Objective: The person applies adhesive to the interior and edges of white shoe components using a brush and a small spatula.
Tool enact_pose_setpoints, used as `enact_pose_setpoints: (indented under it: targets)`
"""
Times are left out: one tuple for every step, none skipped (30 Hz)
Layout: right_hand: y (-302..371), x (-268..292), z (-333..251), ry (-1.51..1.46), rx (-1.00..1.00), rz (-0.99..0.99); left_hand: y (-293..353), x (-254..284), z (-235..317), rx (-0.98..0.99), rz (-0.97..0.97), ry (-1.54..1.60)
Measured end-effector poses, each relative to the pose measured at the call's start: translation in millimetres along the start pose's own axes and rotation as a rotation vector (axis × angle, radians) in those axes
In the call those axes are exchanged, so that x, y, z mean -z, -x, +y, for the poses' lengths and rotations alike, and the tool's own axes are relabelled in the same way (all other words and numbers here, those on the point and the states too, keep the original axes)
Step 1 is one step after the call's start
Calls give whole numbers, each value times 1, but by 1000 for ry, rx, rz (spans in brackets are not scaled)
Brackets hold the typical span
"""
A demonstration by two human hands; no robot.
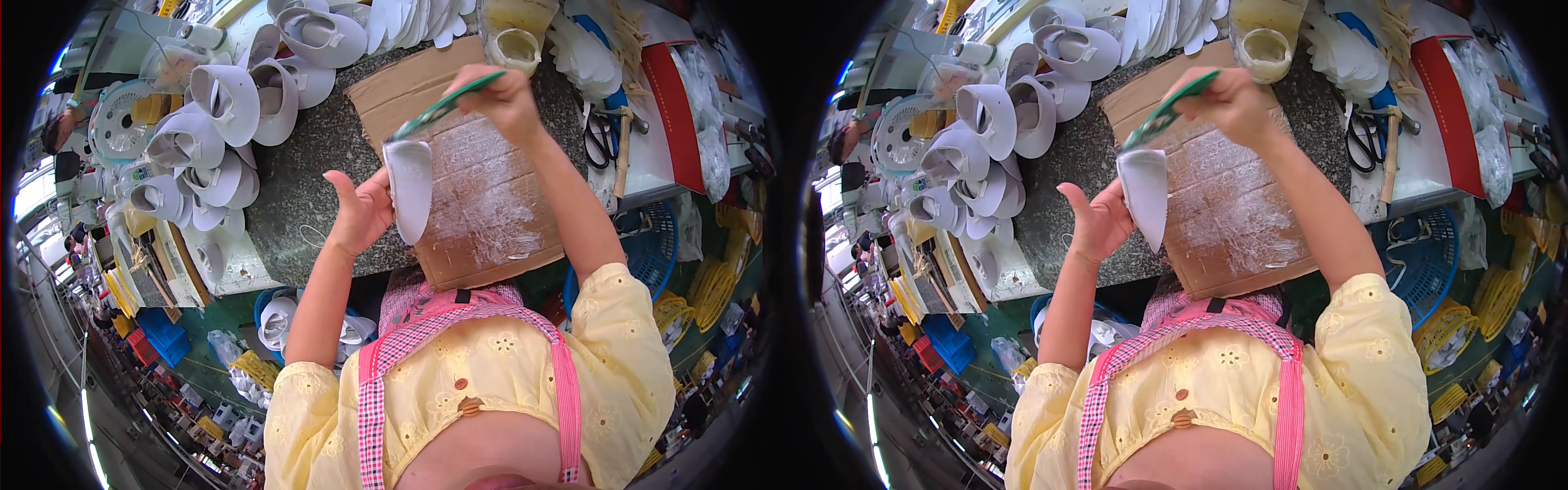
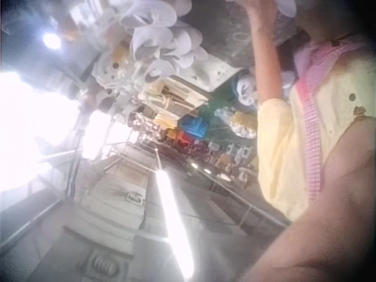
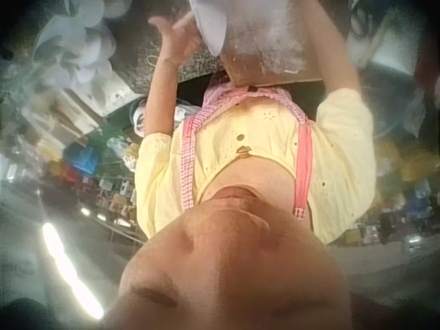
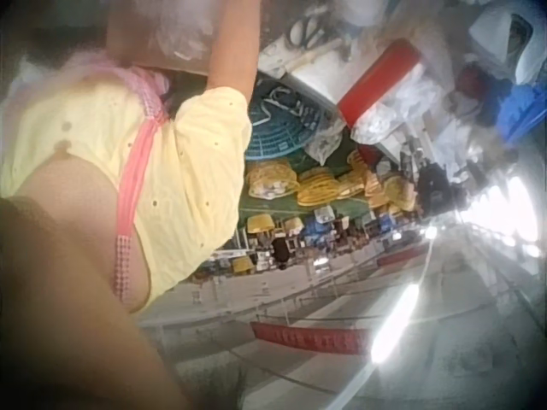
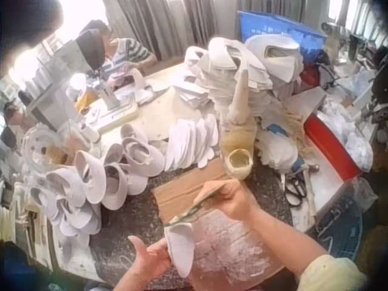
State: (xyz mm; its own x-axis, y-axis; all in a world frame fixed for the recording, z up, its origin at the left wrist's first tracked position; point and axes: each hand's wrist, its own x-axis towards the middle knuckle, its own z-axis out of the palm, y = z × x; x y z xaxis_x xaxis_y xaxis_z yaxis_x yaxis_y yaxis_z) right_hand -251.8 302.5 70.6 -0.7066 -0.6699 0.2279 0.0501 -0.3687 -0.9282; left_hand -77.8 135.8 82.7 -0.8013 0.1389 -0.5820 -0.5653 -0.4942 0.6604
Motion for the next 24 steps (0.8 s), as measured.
enact_pose_setpoints:
  targets:
    - [-2,-5,5,-13,-14,-77,1,3,3,-7,-2,92]
    - [-4,-8,9,-26,-27,-154,2,5,5,-14,-3,183]
    - [-1,0,8,-18,-110,-268,4,2,8,-18,56,179]
    - [1,2,7,-22,-113,-273,6,1,11,-19,62,183]
    - [2,2,6,-20,-105,-263,8,-1,15,-41,64,203]
    - [2,1,6,-18,-97,-253,9,0,17,-63,64,222]
    - [1,-3,7,-19,-98,-257,8,2,17,-54,23,270]
    - [-2,-11,10,-20,-81,-166,6,5,16,-56,24,271]
    - [-3,-20,13,-22,-64,-74,3,9,14,-80,-16,347]
    - [-3,-24,18,-24,-47,18,1,12,15,-103,-56,420]
    - [4,-26,22,36,-21,-115,0,11,16,-106,-55,420]
    - [7,-27,20,36,-20,-117,1,8,19,-112,8,377]
    - [14,-31,17,62,-9,-209,5,4,18,-116,75,338]
    - [16,-34,13,88,1,-301,5,8,15,-116,80,341]
    - [10,-35,7,-53,-33,-116,3,16,12,-140,-34,446]
    - [12,-34,10,-50,-31,-115,0,18,12,-163,-156,544]
    - [15,-32,20,-17,-38,-100,-3,16,14,-160,-161,542]
    - [18,-30,29,17,-45,-84,-6,11,18,-170,-24,506]
    - [31,-31,31,110,-54,-247,-5,9,19,-182,120,473]
    - [33,-27,34,110,-56,-247,-8,11,19,-181,120,475]
    - [35,-22,35,85,-87,-233,-13,13,20,-215,139,474]
    - [40,-19,33,61,-123,-214,-15,13,19,-241,156,474]
    - [33,-13,24,41,-126,-8,-20,17,16,-266,180,401]
    - [25,-3,15,124,-102,145,-28,26,5,-269,177,403]
